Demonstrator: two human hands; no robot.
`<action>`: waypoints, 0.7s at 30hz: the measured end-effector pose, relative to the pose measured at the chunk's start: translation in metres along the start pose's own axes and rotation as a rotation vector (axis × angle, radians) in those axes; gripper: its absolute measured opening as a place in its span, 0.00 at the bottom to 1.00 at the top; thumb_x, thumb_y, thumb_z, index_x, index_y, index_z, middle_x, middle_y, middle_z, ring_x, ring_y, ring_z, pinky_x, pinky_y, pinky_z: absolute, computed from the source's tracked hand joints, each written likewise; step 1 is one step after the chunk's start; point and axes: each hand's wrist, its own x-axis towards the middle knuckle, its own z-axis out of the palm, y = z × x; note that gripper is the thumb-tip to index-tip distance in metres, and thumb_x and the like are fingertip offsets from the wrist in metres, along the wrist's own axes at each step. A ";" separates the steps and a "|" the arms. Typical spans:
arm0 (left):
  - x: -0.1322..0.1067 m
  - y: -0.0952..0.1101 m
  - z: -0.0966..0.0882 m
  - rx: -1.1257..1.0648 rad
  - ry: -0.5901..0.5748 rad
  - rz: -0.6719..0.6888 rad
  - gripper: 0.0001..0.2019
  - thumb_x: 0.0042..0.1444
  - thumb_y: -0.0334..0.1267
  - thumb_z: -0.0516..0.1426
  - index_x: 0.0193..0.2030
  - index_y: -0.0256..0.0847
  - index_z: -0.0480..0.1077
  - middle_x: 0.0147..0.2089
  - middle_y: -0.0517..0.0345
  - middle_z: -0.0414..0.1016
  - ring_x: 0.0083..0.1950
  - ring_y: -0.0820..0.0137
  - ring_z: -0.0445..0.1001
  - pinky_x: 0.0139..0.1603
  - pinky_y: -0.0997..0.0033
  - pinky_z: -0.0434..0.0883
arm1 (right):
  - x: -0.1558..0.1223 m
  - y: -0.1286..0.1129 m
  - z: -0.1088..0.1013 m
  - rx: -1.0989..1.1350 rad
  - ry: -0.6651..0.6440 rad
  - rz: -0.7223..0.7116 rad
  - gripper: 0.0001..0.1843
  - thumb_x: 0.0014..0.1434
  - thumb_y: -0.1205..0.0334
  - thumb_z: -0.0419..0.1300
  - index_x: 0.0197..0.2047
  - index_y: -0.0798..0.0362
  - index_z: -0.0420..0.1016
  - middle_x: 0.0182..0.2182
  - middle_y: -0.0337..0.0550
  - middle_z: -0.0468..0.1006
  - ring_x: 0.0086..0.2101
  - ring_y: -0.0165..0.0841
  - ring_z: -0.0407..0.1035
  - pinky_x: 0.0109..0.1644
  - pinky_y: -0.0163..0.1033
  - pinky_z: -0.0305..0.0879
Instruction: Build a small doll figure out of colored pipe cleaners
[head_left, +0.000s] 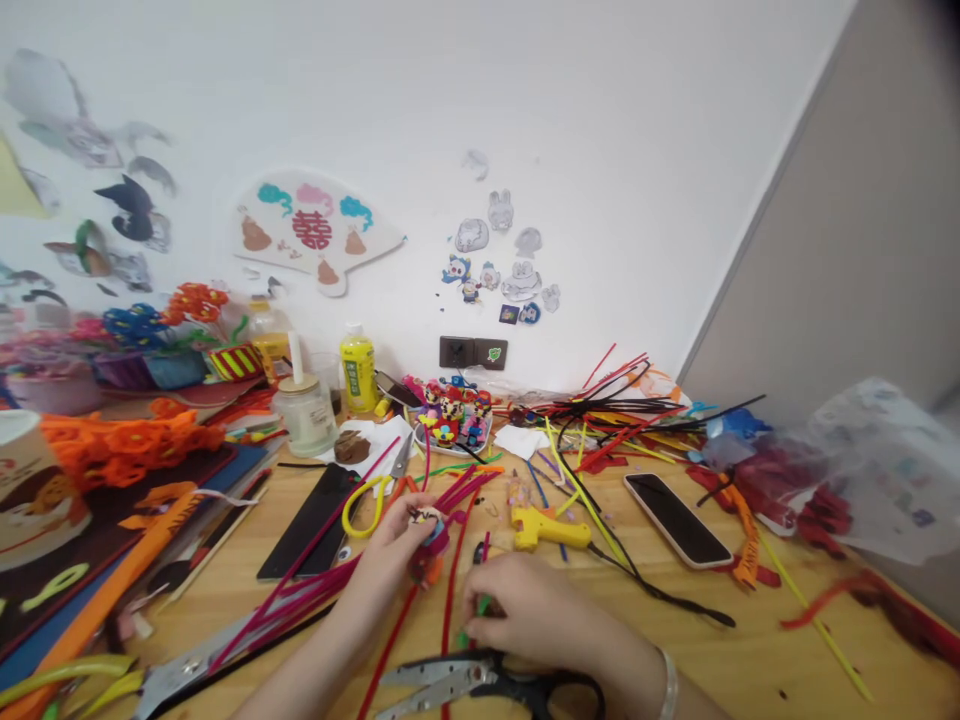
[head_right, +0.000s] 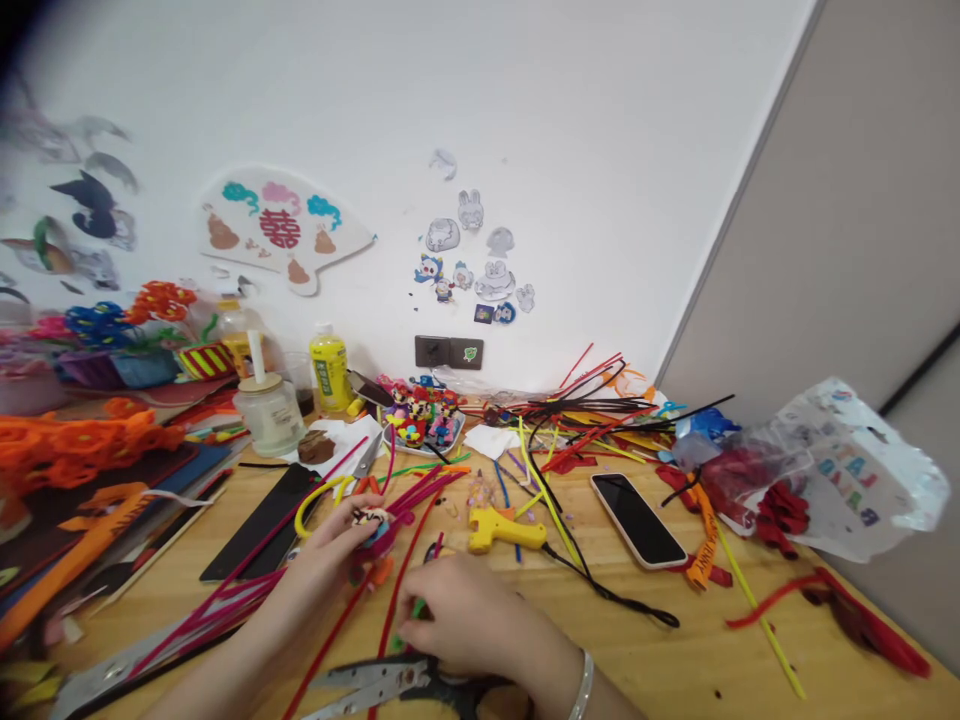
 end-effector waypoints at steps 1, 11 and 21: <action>0.002 0.000 -0.001 -0.003 0.026 0.007 0.15 0.44 0.42 0.60 0.39 0.44 0.62 0.22 0.70 0.66 0.19 0.76 0.65 0.17 0.80 0.57 | 0.003 -0.002 0.005 -0.054 0.024 -0.017 0.03 0.51 0.67 0.61 0.31 0.51 0.75 0.27 0.37 0.77 0.30 0.31 0.68 0.32 0.31 0.58; -0.004 0.009 0.002 0.054 0.059 0.086 0.17 0.42 0.44 0.62 0.38 0.41 0.68 0.24 0.66 0.67 0.24 0.74 0.66 0.22 0.78 0.62 | 0.009 0.060 -0.016 -0.475 0.204 0.283 0.20 0.47 0.72 0.58 0.46 0.58 0.72 0.43 0.54 0.74 0.44 0.44 0.65 0.50 0.45 0.57; -0.005 0.009 0.003 0.025 0.056 0.069 0.17 0.39 0.43 0.65 0.37 0.41 0.71 0.25 0.63 0.70 0.26 0.72 0.69 0.21 0.78 0.64 | -0.005 0.089 -0.019 -0.254 0.487 0.300 0.20 0.49 0.70 0.53 0.47 0.56 0.70 0.44 0.52 0.73 0.45 0.41 0.66 0.48 0.42 0.61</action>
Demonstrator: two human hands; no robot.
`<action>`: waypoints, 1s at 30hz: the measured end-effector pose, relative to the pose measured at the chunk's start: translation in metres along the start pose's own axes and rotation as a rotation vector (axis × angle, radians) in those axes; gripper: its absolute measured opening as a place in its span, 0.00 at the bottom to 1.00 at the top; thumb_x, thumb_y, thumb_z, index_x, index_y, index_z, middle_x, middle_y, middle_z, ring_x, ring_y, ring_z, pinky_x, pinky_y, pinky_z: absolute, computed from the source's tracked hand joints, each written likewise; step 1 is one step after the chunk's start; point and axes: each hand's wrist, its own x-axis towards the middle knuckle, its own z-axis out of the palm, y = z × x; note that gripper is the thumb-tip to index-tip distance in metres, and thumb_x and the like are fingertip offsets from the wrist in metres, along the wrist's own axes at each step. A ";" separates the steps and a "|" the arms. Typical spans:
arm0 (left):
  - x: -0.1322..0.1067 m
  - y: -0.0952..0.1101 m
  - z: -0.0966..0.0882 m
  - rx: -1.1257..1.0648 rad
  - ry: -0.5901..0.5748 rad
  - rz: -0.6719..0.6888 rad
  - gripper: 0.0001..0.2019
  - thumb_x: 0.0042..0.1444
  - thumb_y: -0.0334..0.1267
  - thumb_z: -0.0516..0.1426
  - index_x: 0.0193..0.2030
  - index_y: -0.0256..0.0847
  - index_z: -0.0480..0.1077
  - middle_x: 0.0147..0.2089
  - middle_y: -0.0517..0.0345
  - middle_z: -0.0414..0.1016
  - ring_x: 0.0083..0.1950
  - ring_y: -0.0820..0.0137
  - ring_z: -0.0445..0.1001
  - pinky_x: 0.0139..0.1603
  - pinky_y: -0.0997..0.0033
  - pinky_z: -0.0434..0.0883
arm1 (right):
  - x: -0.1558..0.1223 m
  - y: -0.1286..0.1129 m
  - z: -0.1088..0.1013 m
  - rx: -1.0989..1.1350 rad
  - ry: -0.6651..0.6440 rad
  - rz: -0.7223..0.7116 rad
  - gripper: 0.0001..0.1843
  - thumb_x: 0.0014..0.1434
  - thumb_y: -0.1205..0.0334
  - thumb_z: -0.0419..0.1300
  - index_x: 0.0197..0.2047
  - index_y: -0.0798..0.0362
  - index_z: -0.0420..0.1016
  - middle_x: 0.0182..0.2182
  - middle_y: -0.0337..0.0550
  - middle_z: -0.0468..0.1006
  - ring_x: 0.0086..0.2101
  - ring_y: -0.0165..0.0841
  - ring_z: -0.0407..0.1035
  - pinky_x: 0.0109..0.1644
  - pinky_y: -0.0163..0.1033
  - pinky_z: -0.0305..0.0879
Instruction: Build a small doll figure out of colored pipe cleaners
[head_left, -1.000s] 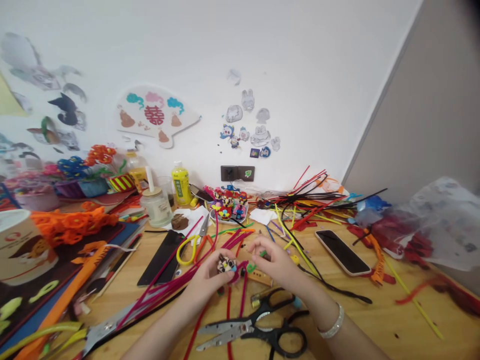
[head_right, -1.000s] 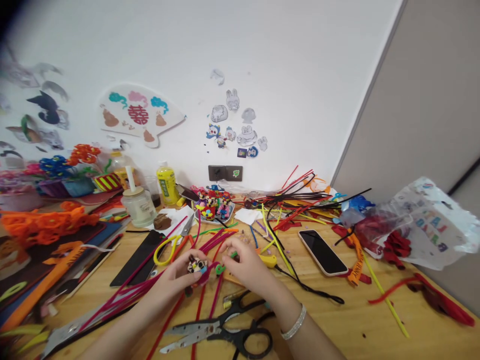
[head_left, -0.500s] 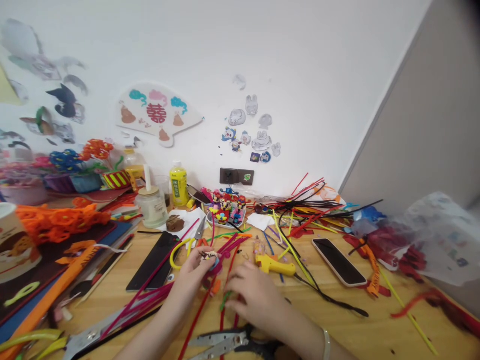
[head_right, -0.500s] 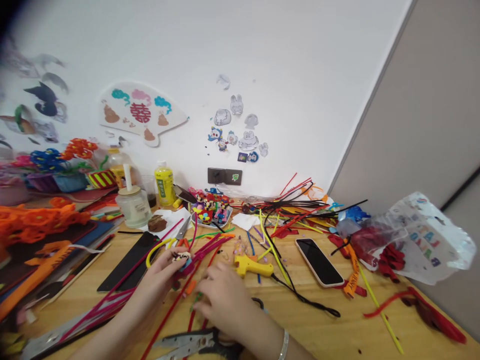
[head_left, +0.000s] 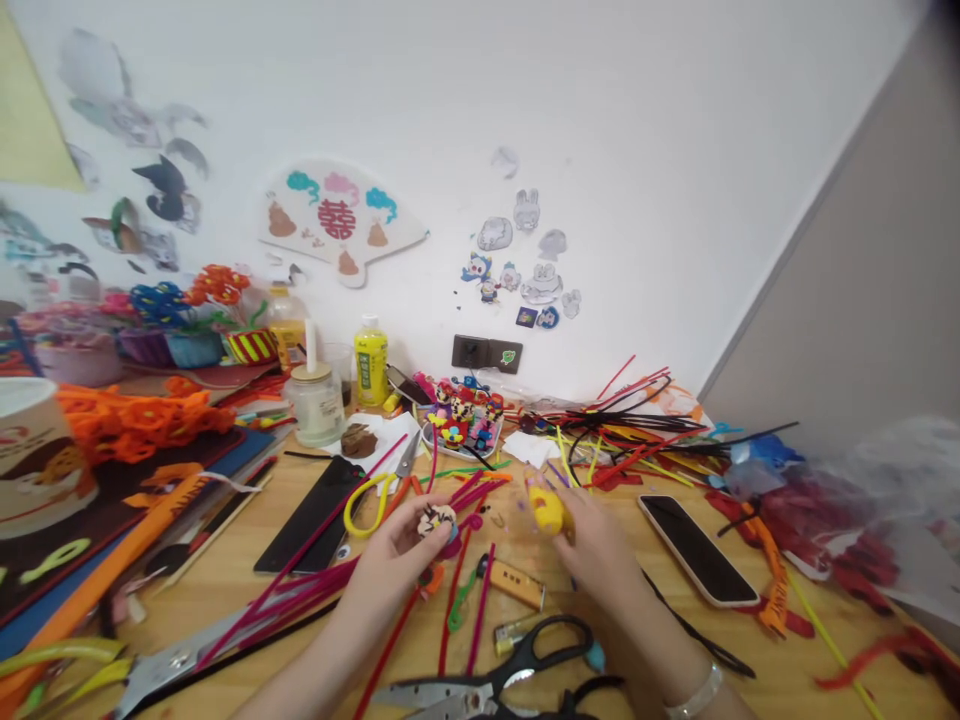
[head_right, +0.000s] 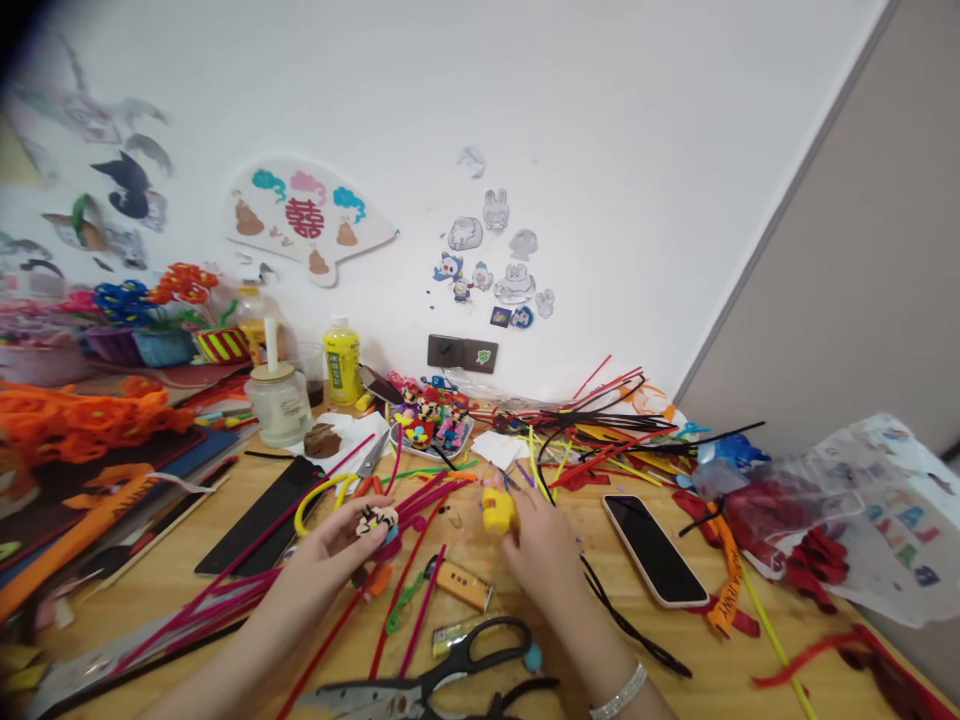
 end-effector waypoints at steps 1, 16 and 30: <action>-0.001 0.000 0.001 -0.006 0.010 -0.003 0.17 0.40 0.44 0.64 0.38 0.41 0.71 0.25 0.63 0.70 0.27 0.72 0.70 0.22 0.78 0.64 | 0.000 0.001 -0.002 0.062 0.054 0.009 0.18 0.50 0.68 0.54 0.46 0.56 0.70 0.42 0.52 0.73 0.44 0.42 0.67 0.47 0.43 0.62; 0.000 0.003 0.001 0.017 0.036 0.059 0.17 0.37 0.43 0.64 0.35 0.40 0.70 0.26 0.64 0.69 0.26 0.73 0.67 0.27 0.75 0.61 | -0.024 -0.011 0.007 0.772 0.144 0.000 0.14 0.50 0.49 0.61 0.30 0.52 0.75 0.25 0.43 0.75 0.26 0.36 0.69 0.30 0.38 0.65; -0.002 0.000 0.002 0.000 0.035 0.045 0.16 0.37 0.42 0.65 0.35 0.41 0.71 0.27 0.62 0.71 0.29 0.70 0.69 0.25 0.75 0.62 | -0.023 -0.019 0.006 0.836 0.163 0.056 0.14 0.49 0.50 0.63 0.31 0.53 0.75 0.26 0.44 0.77 0.27 0.38 0.71 0.31 0.38 0.68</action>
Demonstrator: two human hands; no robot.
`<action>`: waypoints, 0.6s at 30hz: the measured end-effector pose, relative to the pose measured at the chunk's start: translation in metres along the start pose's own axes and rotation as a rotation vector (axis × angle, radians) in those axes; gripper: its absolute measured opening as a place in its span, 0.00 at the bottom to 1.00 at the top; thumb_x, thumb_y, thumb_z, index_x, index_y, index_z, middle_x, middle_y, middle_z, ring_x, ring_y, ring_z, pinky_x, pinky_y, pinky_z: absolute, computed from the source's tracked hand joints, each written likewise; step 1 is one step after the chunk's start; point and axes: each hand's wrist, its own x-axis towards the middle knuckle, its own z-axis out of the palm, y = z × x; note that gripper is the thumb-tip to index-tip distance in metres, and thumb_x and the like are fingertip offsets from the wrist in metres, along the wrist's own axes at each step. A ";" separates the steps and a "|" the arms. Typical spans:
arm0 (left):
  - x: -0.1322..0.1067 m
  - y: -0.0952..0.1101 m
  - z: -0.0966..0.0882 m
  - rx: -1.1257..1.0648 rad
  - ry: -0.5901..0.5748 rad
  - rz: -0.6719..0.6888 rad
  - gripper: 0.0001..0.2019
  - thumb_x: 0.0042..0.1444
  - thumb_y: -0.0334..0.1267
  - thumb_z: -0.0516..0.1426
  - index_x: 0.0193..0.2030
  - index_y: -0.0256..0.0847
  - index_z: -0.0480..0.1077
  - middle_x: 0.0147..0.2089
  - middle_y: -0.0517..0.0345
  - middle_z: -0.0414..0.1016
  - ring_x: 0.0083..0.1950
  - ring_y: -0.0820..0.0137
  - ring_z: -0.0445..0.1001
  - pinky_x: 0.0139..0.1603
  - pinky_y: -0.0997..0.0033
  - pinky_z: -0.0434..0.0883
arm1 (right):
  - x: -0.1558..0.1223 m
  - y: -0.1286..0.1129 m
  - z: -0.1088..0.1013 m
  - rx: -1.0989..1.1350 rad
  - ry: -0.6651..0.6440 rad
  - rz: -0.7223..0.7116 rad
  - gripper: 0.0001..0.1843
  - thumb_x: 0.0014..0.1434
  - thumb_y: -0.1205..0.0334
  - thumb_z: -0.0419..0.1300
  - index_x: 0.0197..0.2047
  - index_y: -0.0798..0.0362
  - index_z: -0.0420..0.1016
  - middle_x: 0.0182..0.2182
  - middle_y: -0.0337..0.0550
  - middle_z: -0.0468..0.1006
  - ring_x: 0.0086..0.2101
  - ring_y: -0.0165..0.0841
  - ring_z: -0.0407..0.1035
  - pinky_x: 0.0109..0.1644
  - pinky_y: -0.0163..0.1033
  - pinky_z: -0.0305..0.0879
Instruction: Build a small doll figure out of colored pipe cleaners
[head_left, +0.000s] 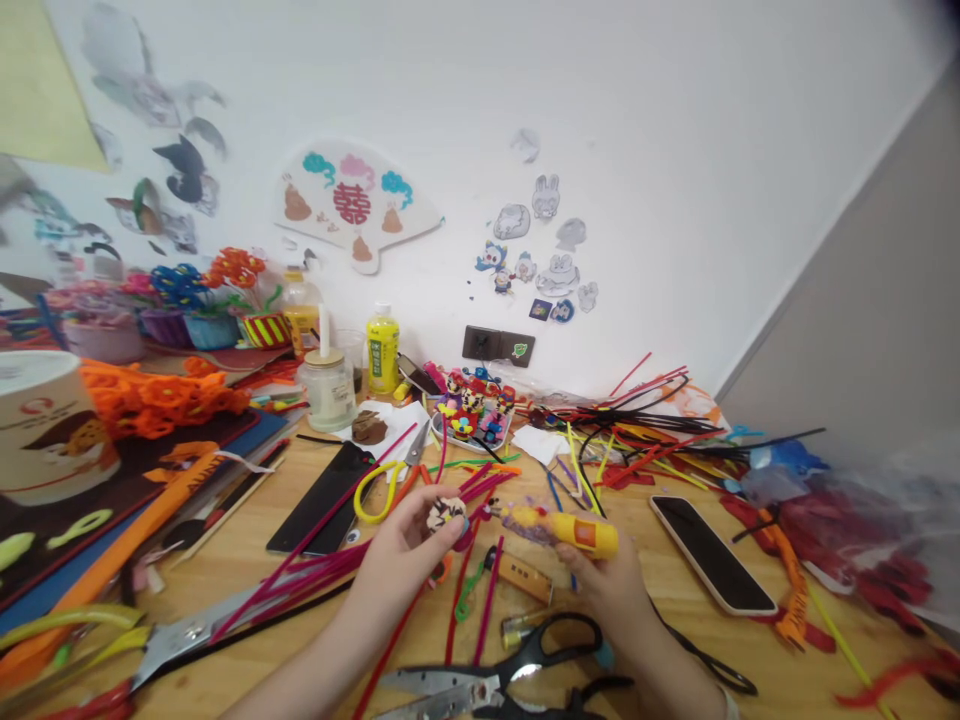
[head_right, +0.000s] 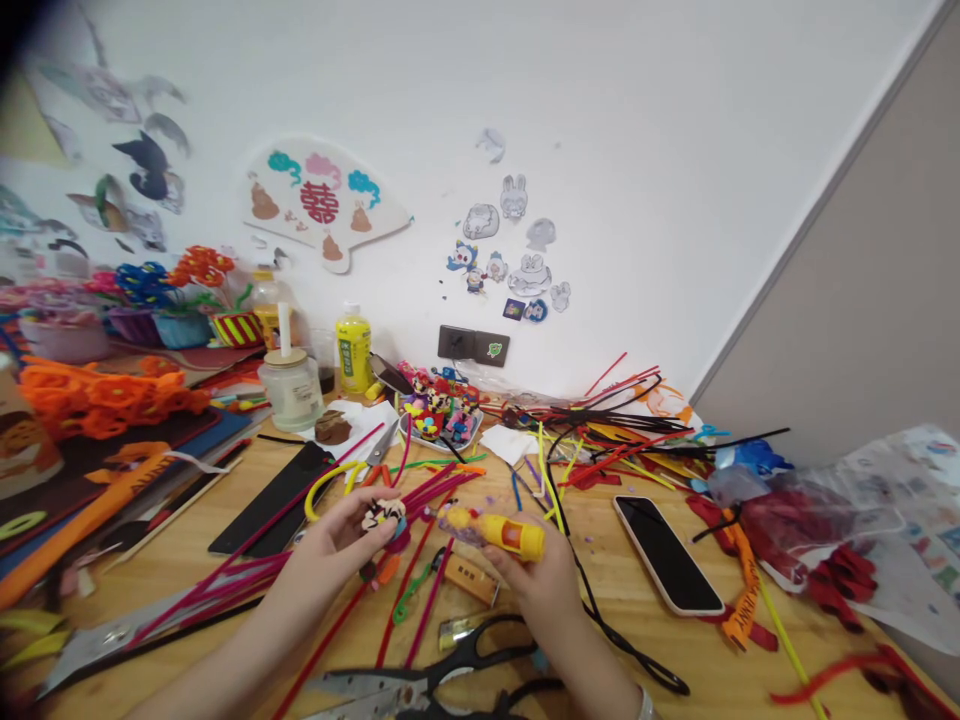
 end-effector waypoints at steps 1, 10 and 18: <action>0.000 0.000 0.000 0.005 0.001 0.005 0.16 0.36 0.42 0.65 0.34 0.41 0.71 0.27 0.61 0.71 0.29 0.69 0.69 0.25 0.75 0.62 | 0.000 -0.001 0.000 0.005 0.005 0.000 0.14 0.48 0.49 0.63 0.30 0.53 0.75 0.25 0.44 0.77 0.27 0.38 0.71 0.30 0.38 0.68; 0.000 -0.001 -0.001 0.030 -0.009 0.030 0.17 0.37 0.42 0.64 0.35 0.40 0.70 0.28 0.62 0.70 0.26 0.73 0.66 0.24 0.76 0.61 | 0.000 0.002 -0.001 -0.055 -0.022 -0.019 0.15 0.50 0.49 0.61 0.32 0.53 0.76 0.28 0.46 0.79 0.30 0.40 0.73 0.34 0.40 0.69; 0.002 -0.001 -0.003 0.048 -0.024 0.042 0.17 0.39 0.42 0.64 0.37 0.40 0.69 0.28 0.62 0.69 0.26 0.74 0.65 0.22 0.78 0.62 | 0.001 0.002 -0.002 -0.047 -0.016 -0.058 0.15 0.50 0.50 0.61 0.30 0.55 0.76 0.24 0.44 0.78 0.25 0.36 0.72 0.28 0.36 0.68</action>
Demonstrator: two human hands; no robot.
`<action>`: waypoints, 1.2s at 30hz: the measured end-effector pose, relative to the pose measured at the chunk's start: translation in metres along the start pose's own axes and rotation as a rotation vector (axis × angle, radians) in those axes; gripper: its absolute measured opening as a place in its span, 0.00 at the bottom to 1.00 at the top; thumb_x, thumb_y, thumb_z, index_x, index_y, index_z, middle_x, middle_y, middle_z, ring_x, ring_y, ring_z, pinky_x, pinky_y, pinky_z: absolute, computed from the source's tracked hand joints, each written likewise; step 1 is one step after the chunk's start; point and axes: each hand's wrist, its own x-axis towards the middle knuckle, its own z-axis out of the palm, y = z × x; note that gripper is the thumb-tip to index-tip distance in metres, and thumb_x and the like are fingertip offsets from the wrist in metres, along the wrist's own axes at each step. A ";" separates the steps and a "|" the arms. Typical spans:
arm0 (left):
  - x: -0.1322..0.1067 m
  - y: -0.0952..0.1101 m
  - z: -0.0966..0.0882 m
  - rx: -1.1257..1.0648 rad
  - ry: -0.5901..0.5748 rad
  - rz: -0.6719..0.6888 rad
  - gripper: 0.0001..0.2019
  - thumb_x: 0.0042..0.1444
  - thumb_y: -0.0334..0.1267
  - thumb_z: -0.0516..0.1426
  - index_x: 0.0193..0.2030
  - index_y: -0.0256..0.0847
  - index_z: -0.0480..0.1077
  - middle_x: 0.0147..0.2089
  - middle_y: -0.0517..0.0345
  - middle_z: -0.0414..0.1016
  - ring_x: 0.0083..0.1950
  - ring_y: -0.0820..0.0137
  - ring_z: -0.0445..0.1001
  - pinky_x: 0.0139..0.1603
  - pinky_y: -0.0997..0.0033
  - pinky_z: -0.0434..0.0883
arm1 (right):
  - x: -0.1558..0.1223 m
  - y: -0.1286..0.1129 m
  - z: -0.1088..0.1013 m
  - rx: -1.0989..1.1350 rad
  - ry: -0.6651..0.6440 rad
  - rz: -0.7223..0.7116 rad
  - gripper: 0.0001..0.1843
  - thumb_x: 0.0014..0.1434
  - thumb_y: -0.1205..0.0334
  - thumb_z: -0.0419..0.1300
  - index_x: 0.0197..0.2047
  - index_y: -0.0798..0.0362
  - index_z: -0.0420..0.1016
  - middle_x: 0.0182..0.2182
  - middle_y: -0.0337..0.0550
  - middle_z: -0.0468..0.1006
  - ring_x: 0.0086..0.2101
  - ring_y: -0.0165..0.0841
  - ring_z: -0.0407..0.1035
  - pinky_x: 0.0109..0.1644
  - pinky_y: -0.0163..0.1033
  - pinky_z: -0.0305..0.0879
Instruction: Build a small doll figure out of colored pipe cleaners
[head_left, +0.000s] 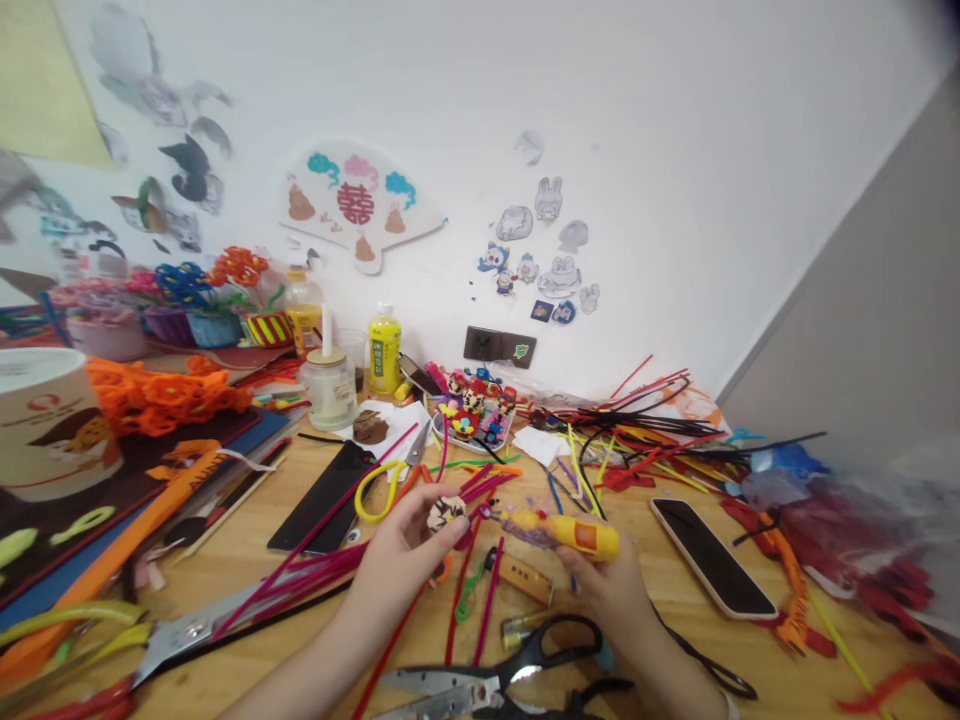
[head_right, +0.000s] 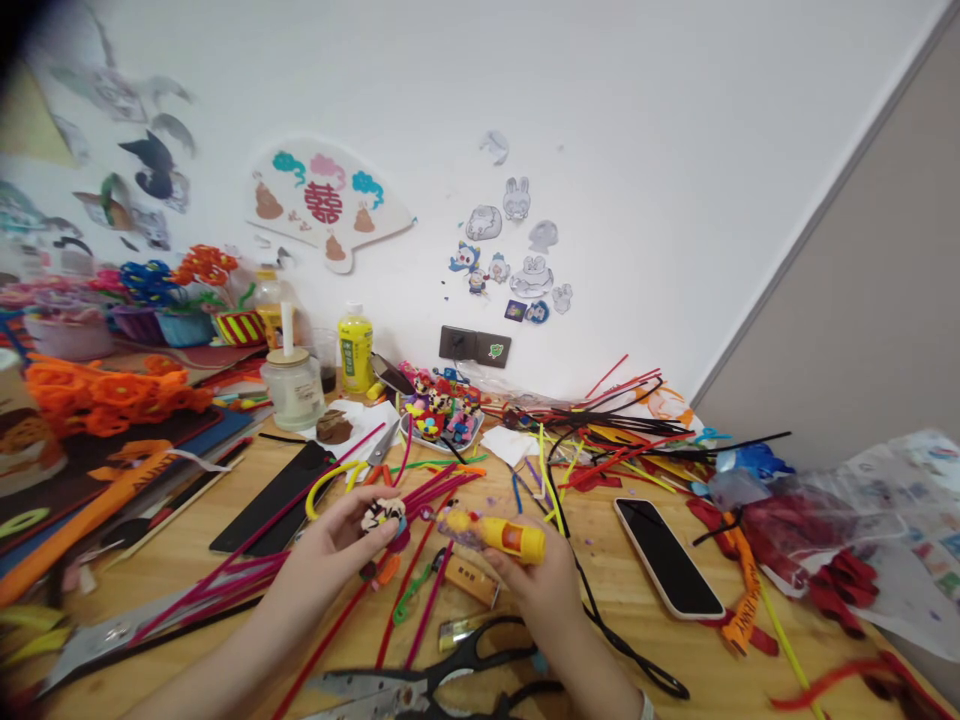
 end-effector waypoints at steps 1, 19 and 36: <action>0.000 0.000 0.000 0.007 -0.006 0.006 0.17 0.39 0.43 0.63 0.37 0.40 0.69 0.28 0.63 0.68 0.26 0.74 0.65 0.22 0.78 0.62 | 0.000 -0.001 0.000 0.007 -0.009 -0.011 0.14 0.50 0.51 0.61 0.30 0.55 0.76 0.24 0.44 0.78 0.25 0.36 0.72 0.27 0.35 0.68; -0.002 0.011 0.003 -0.043 0.054 0.005 0.16 0.37 0.41 0.63 0.35 0.39 0.70 0.31 0.60 0.70 0.32 0.70 0.69 0.27 0.75 0.65 | -0.001 0.005 -0.003 -0.104 0.001 -0.059 0.13 0.52 0.51 0.60 0.29 0.53 0.75 0.23 0.41 0.75 0.24 0.35 0.70 0.28 0.35 0.66; 0.000 0.000 0.000 -0.040 -0.021 -0.006 0.19 0.38 0.43 0.63 0.37 0.39 0.68 0.29 0.62 0.67 0.24 0.76 0.63 0.19 0.79 0.62 | 0.001 -0.002 -0.005 -0.093 0.023 -0.064 0.12 0.52 0.53 0.60 0.32 0.52 0.78 0.26 0.43 0.79 0.27 0.37 0.73 0.30 0.36 0.70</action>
